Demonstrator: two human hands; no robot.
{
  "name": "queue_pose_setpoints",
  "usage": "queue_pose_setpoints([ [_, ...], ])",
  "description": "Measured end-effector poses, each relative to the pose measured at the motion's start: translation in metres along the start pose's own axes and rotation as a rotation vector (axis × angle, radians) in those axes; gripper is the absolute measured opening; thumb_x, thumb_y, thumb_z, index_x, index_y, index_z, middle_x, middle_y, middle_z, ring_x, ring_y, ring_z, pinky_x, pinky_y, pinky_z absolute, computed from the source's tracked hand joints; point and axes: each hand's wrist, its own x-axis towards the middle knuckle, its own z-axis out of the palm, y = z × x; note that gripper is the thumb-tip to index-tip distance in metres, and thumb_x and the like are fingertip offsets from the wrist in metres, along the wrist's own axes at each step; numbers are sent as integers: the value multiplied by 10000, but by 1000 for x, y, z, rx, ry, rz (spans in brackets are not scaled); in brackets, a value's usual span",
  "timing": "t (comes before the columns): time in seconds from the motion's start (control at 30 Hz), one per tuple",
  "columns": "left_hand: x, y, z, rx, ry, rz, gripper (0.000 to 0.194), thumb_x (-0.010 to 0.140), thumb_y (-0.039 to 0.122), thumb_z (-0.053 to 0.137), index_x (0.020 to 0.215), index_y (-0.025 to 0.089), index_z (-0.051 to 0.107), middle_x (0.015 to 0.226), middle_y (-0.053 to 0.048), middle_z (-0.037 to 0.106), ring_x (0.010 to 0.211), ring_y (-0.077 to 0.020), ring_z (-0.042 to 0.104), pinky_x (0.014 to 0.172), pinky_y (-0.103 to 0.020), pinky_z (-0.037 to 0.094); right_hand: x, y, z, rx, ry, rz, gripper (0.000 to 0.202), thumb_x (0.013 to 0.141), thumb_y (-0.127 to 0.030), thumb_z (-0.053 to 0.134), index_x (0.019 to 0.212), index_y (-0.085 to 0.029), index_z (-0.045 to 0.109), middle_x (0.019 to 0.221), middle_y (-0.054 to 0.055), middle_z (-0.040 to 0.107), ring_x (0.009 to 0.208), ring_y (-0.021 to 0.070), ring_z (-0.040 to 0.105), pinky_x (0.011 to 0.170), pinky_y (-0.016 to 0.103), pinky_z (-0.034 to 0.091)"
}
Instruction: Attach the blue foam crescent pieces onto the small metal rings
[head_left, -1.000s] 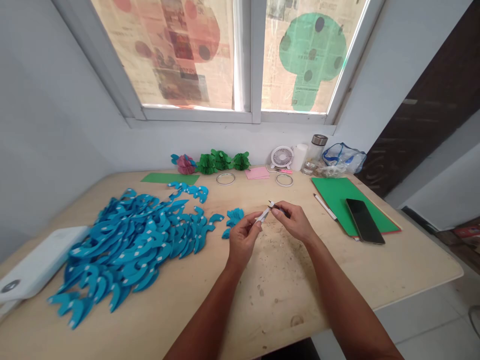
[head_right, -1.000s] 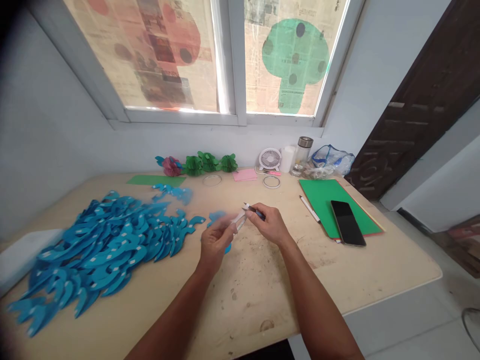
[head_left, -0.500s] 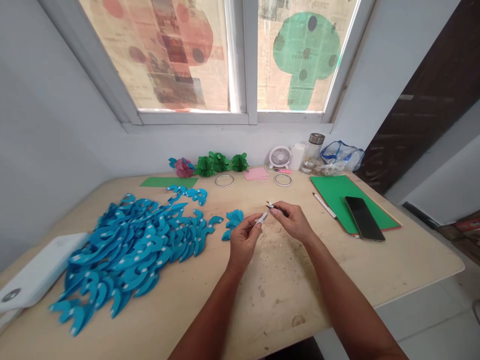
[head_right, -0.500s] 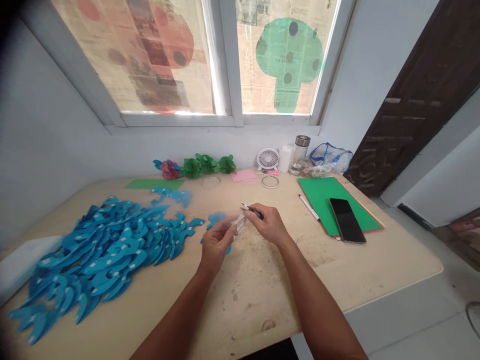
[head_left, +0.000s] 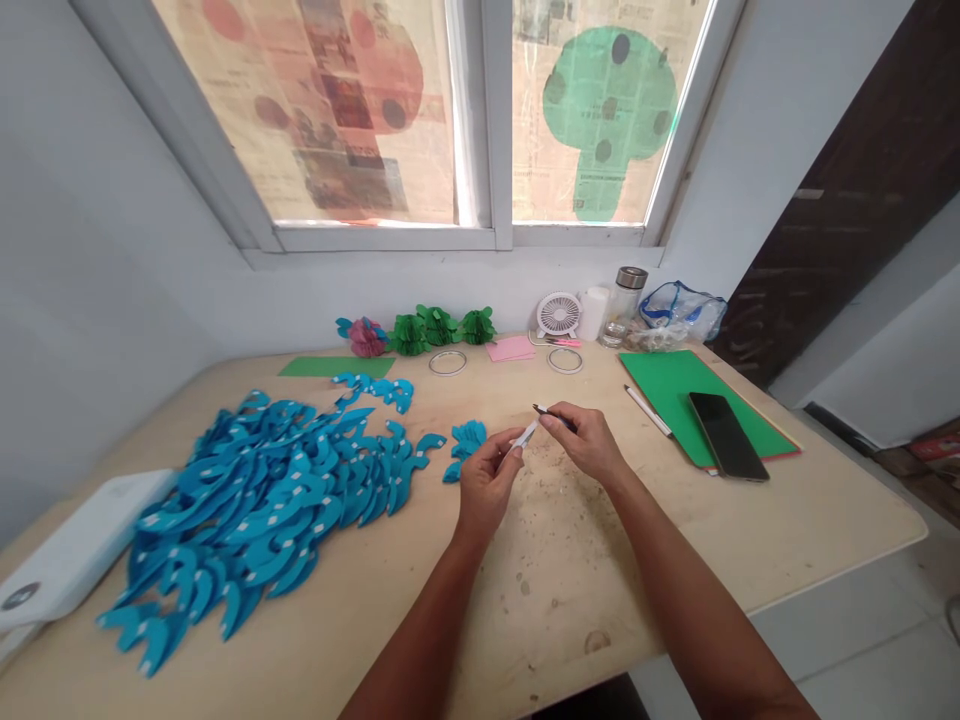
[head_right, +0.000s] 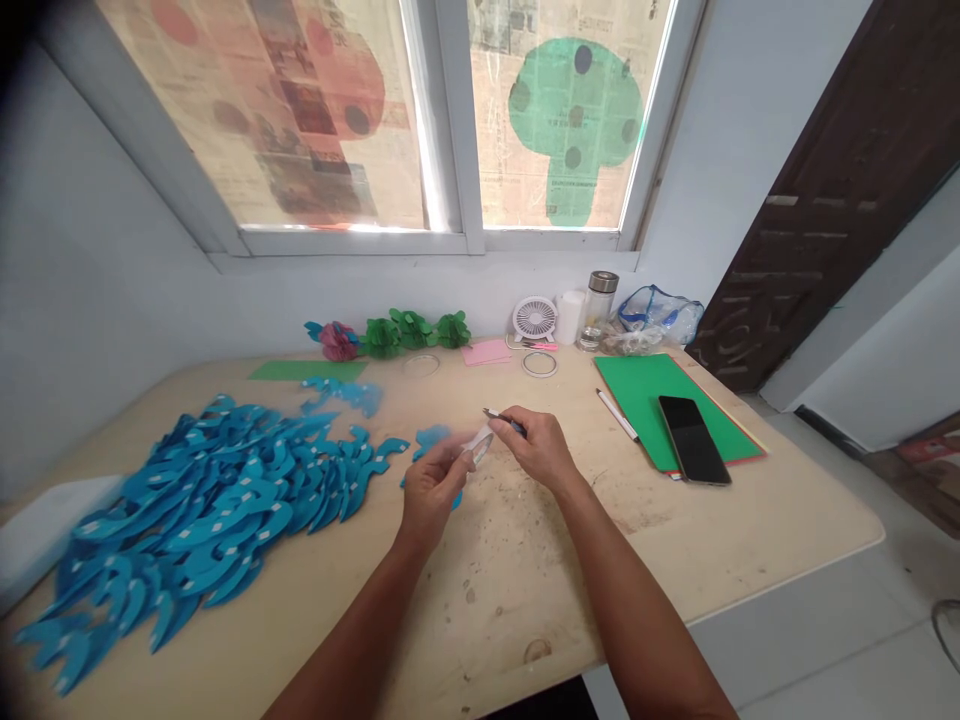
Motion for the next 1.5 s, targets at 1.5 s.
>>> queue_pose_setpoints([
  [1.5,2,-3,-1,2,45,12,320,720,358,636,979,173,669,605,20,545,514,-78,454,481,-190,366,-1,-1,3,-24,-16,10,324,816,-460,505,842,-159,622,600,-35,474,558,95,401,540,211,298],
])
